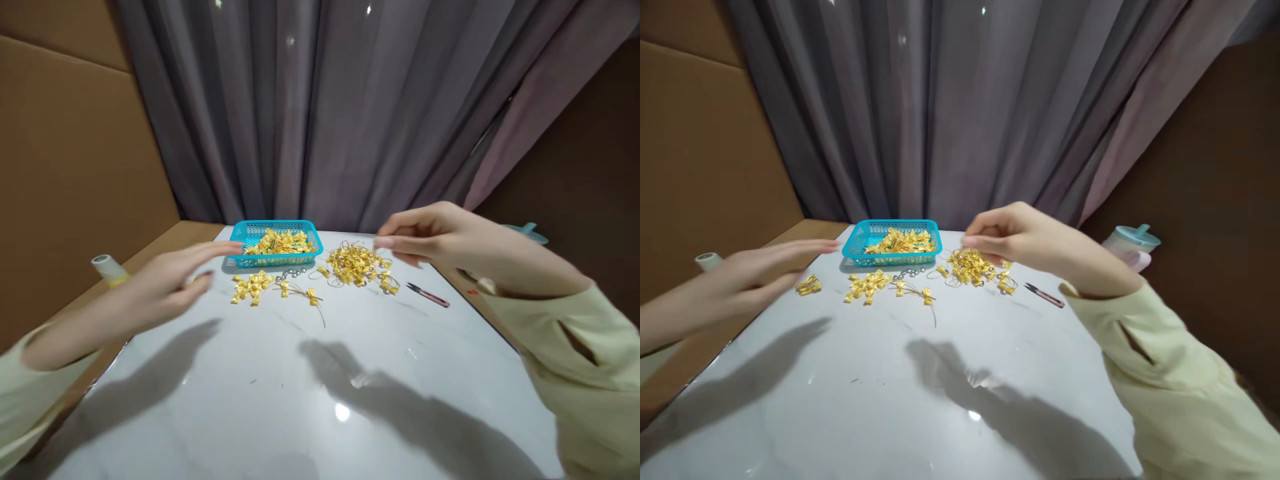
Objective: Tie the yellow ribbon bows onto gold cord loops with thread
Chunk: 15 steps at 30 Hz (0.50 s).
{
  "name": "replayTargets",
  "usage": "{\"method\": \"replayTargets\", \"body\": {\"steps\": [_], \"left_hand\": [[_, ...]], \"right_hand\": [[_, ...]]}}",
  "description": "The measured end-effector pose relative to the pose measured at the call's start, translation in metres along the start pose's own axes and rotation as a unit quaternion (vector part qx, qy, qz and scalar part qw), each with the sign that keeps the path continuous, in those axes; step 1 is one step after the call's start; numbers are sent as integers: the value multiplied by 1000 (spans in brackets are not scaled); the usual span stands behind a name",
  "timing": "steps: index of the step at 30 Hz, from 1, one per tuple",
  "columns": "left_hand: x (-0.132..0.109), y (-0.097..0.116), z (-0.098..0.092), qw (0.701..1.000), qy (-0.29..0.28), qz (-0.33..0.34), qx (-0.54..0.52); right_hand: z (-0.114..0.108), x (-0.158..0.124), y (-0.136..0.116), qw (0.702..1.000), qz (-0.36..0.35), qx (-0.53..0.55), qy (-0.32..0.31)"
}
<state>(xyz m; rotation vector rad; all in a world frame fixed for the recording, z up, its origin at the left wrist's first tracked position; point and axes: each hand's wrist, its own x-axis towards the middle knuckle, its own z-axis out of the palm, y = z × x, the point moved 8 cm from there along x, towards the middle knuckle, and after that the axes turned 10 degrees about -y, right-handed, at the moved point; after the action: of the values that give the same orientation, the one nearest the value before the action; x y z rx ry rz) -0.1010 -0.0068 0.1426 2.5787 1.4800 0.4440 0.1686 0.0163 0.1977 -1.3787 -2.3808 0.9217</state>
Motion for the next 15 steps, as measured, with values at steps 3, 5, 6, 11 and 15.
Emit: {"method": "replayTargets", "body": {"steps": [3,5,6,11,15], "left_hand": [[49,76,25,970,-117,75,-198],[74,115,34,921,-153,145,-328],[84,126,38,898,-171,161,-371],[99,110,46,861,-234,113,-438],[78,55,28,887,-205,42,-412]], "right_hand": [[17,14,-27,996,-71,-15,-57],[21,19,-35,993,-94,-16,-72],[20,18,-36,993,-97,-13,-70],[-2,-5,-11,999,-47,-4,-21],[-11,-29,31,999,13,6,-41]]}}
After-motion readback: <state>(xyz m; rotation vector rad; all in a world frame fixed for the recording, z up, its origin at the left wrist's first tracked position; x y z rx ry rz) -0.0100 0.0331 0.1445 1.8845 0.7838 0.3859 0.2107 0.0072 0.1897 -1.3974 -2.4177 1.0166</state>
